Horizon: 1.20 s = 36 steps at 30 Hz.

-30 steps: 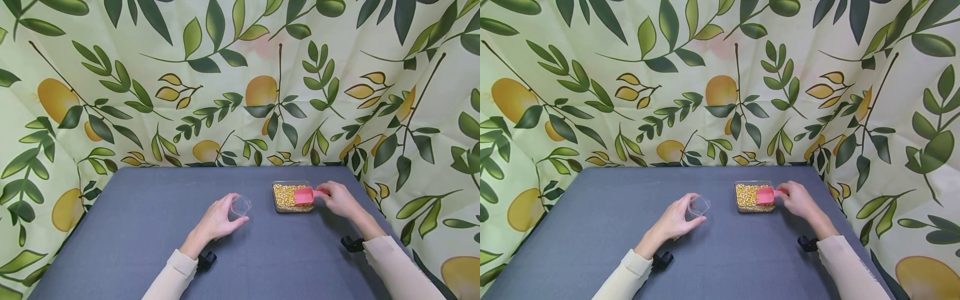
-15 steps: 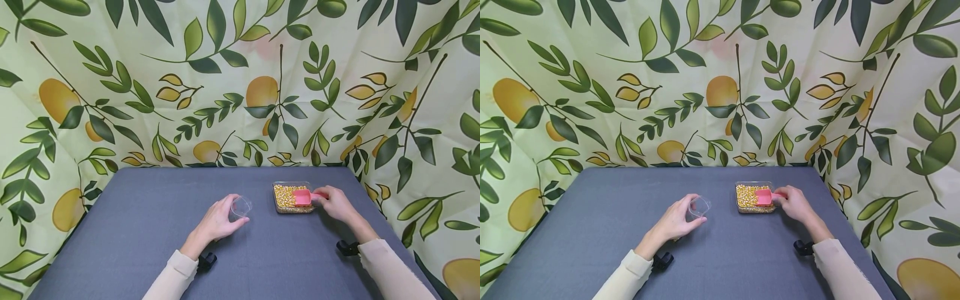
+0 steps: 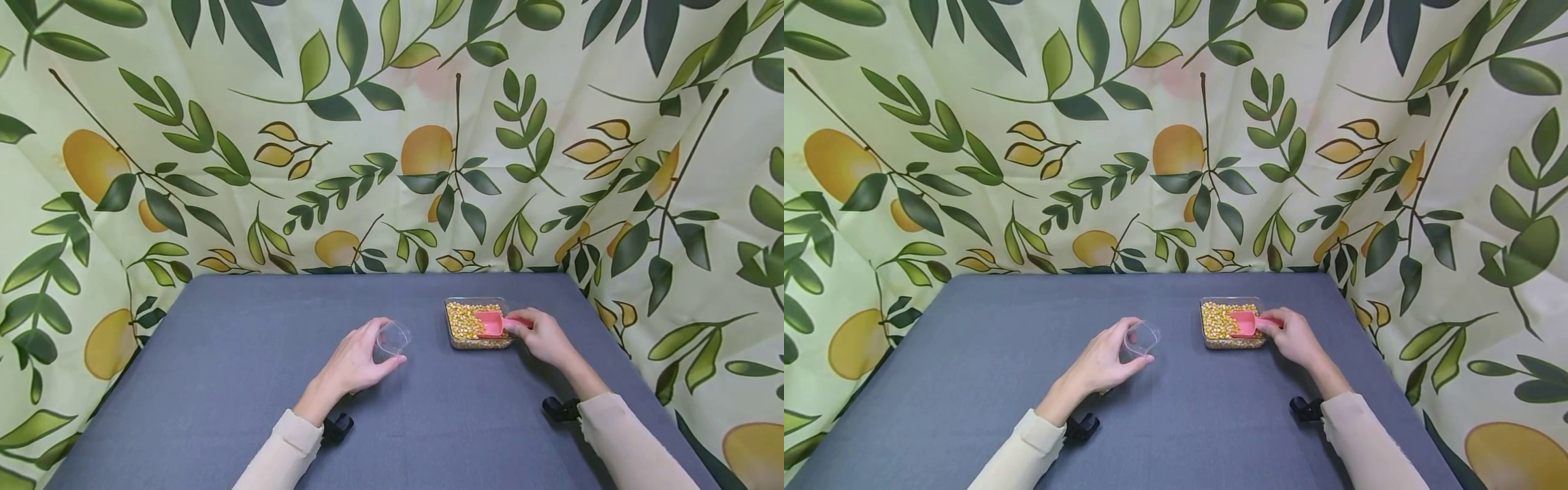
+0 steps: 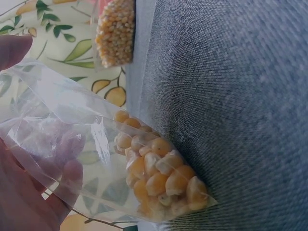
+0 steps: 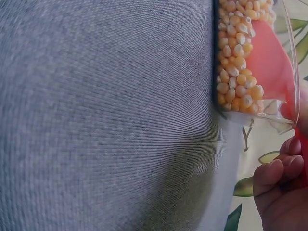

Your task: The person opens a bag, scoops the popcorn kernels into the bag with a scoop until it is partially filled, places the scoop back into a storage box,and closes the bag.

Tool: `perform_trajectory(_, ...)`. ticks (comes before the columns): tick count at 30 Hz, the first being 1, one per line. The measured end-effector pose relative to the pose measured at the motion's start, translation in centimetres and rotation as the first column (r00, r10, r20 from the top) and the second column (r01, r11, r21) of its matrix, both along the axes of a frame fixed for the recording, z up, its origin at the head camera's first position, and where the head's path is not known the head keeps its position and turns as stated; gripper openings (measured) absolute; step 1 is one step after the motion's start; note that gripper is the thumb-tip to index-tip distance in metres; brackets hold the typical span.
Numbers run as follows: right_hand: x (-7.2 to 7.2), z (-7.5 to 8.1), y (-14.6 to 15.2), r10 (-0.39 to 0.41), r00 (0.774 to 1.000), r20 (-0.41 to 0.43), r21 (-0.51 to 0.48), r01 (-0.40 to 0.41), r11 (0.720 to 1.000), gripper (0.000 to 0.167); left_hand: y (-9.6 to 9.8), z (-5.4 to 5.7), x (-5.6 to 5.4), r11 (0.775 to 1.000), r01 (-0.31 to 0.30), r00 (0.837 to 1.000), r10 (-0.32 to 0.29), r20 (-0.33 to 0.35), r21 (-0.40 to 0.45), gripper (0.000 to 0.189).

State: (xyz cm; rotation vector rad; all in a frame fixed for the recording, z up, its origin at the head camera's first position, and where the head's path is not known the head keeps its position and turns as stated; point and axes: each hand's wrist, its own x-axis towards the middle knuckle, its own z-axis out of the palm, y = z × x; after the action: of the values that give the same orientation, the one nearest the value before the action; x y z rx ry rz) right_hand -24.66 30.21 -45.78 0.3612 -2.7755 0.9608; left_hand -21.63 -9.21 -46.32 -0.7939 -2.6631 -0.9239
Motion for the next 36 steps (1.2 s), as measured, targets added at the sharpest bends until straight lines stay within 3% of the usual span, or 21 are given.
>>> perform_trajectory(11, 0.1, -0.2, 0.8, -0.018, 0.999, 0.034, -0.038, 0.02, 0.999, 0.019, 0.0, 0.1, 0.1, 1.0, 0.008, 1.0, -0.008, 0.009, 0.01, 0.064)
perform_trajectory(31, 0.9, 0.7, 2.3, -0.049, 0.999, 0.018, -0.102, 0.05, 0.994, 0.022, -0.1, 0.0, 0.1, 1.0, 0.004, 1.0, -0.004, 0.012, 0.002, 0.063)
perform_trajectory(36, 1.0, 0.7, 2.8, -0.054, 0.996, 0.07, -0.157, 0.065, 0.986, 0.027, -0.1, 0.0, 0.0, 1.0, 0.008, 1.0, -0.008, 0.006, 0.0, 0.063)
